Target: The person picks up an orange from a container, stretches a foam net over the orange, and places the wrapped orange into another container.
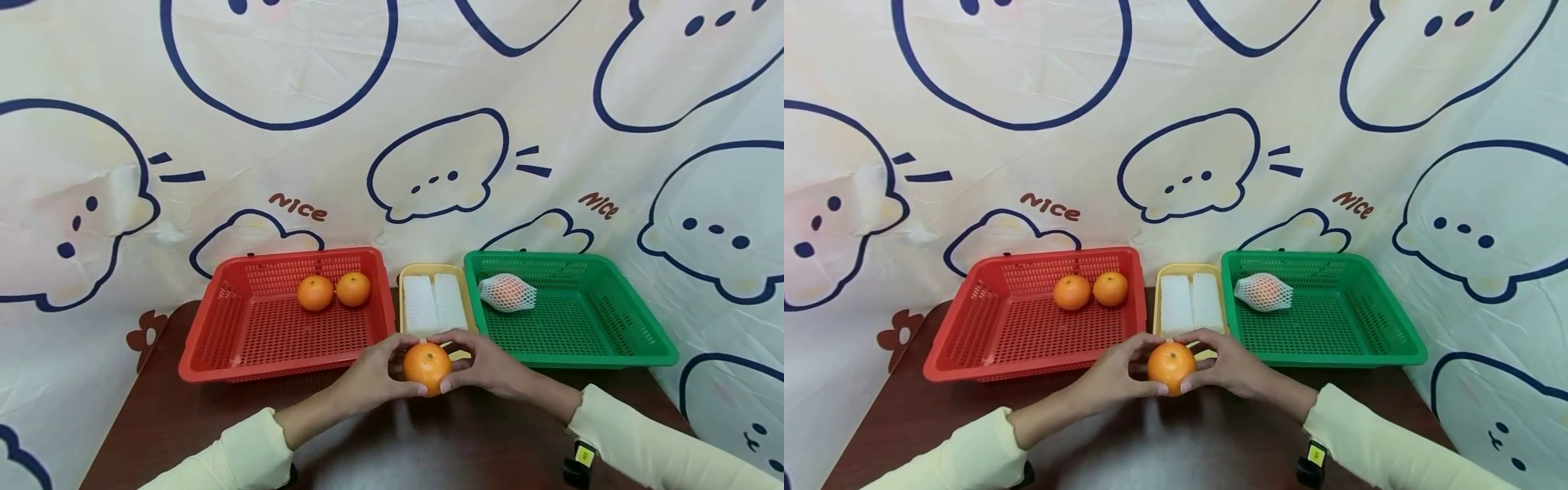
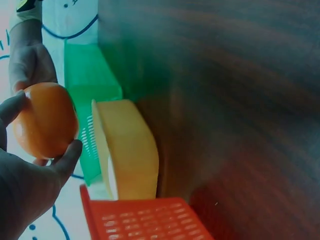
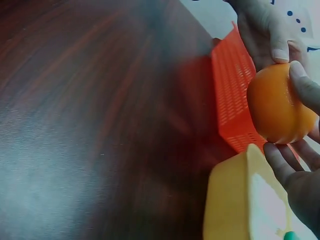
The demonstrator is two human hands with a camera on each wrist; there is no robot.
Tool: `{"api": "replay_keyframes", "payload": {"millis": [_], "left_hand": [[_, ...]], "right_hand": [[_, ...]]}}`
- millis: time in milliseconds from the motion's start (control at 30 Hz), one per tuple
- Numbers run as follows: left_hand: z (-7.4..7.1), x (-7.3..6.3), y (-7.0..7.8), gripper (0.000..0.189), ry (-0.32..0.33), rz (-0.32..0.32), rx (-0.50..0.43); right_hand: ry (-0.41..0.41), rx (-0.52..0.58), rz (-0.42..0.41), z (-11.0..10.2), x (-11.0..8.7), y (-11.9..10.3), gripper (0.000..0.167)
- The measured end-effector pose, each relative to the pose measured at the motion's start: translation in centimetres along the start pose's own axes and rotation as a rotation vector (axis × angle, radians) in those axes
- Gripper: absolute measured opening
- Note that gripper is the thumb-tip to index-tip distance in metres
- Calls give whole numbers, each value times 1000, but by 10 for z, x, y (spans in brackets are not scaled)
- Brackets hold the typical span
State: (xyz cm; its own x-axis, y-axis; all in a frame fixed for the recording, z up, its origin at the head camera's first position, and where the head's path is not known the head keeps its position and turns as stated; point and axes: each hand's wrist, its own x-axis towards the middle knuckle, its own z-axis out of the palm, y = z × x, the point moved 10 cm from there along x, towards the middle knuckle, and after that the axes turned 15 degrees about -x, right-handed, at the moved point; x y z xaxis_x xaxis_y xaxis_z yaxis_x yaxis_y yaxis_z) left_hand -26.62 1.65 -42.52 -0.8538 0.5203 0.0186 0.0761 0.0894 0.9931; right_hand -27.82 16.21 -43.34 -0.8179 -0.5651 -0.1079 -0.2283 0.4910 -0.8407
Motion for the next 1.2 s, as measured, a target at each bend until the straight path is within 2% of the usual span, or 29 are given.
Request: {"api": "replay_keyframes", "payload": {"millis": [100, 267, 400, 700, 1000, 1200], "left_hand": [[7, -3, -5, 66, -16, 2, -30], [14, -5, -16, 65, -21, -4, -87], [17, -7, -23, 64, -14, 7, -58], [24, -12, -38, 67, -31, 32, -18], [27, -11, -57, 69, 14, 32, 56], [30, -9, -61, 69, 4, 25, 77]], "right_hand": [[-12, 11, -28, 6, -4, 3, 63], [-35, 35, -16, 16, -8, 14, 66], [-43, 12, -13, 23, -10, 23, 67], [-33, -54, -79, 36, -13, 29, 68], [-15, -128, -56, 42, -11, 43, 68], [-19, -113, -21, 45, -11, 53, 68]]}}
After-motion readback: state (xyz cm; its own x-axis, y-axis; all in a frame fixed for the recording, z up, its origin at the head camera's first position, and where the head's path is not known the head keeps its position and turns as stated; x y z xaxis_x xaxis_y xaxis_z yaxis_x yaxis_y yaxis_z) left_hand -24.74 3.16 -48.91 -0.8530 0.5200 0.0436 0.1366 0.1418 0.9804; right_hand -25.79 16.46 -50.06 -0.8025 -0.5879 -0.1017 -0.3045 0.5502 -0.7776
